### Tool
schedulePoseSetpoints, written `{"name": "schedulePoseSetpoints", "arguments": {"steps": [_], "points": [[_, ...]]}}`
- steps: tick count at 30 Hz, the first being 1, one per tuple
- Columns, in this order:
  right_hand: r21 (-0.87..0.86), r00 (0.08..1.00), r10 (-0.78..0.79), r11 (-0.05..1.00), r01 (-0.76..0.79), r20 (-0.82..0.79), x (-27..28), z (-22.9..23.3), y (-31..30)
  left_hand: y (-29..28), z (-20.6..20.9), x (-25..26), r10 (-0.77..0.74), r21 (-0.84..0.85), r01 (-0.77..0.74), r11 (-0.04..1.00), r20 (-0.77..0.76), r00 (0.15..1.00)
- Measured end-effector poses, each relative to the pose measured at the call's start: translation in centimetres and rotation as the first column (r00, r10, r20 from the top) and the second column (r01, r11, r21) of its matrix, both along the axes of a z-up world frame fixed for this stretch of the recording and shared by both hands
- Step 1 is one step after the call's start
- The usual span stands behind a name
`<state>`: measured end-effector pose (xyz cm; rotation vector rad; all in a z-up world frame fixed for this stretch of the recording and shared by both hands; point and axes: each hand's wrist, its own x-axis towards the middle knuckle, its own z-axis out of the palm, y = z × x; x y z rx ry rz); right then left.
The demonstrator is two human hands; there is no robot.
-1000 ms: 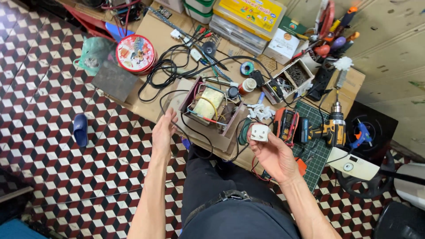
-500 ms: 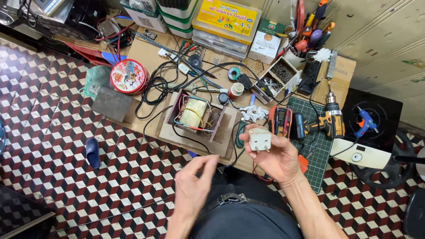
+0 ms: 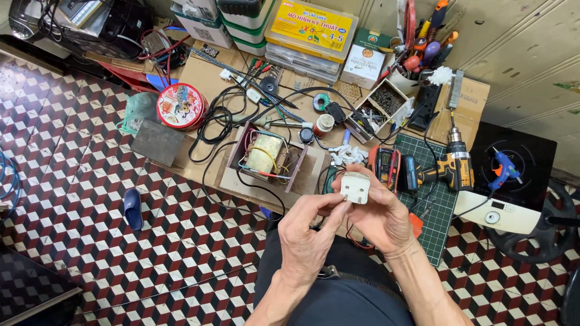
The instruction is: The recorder retrieves an electrical adapter from a bag and prepares to wire it into a transformer circuit.
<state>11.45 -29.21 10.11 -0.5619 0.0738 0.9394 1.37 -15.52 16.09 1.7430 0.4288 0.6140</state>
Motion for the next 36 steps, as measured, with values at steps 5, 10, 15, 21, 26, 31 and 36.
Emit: {"name": "schedulePoseSetpoints", "arguments": {"steps": [5, 10, 15, 21, 26, 31, 36], "points": [[0.009, 1.0, -0.005, 1.0, 0.005, -0.018, -0.1, -0.9, -0.3, 0.1, -0.3, 0.0, 0.001, 0.011, -0.001, 1.0, 0.001, 1.0], [0.006, 1.0, 0.005, 1.0, -0.005, 0.0, 0.0, -0.5, 0.0, 0.1, -0.6, 0.2, 0.014, 0.056, -0.014, 0.998, -0.011, 1.0], [0.009, 1.0, 0.007, 1.0, -0.007, 0.002, 0.1, -0.6, -0.1, 0.4, -0.7, 0.4, 0.006, 0.128, -0.006, 0.992, -0.002, 1.0], [0.02, 1.0, 0.006, 1.0, -0.006, 0.011, 0.2, -1.0, -0.4, 0.2, -0.7, 0.4, 0.0, 0.163, -0.002, 0.987, 0.017, 1.0], [-0.018, 0.999, -0.013, 1.0, 0.013, 0.039, 0.0, -1.0, -0.6, -0.1, -0.7, 0.2, 0.003, 0.1, -0.005, 0.995, 0.024, 1.0], [-0.061, 0.992, -0.003, 0.998, 0.011, 0.125, -0.2, -0.9, -1.3, -0.1, -0.8, -0.2, 0.003, 0.076, -0.007, 0.997, 0.052, 0.999], [-0.225, 0.93, 0.088, 0.974, -0.006, 0.357, 0.4, 2.0, -1.8, 0.4, -0.8, -0.7, -0.021, -0.046, 0.021, 0.999, 0.003, 1.0]]}}
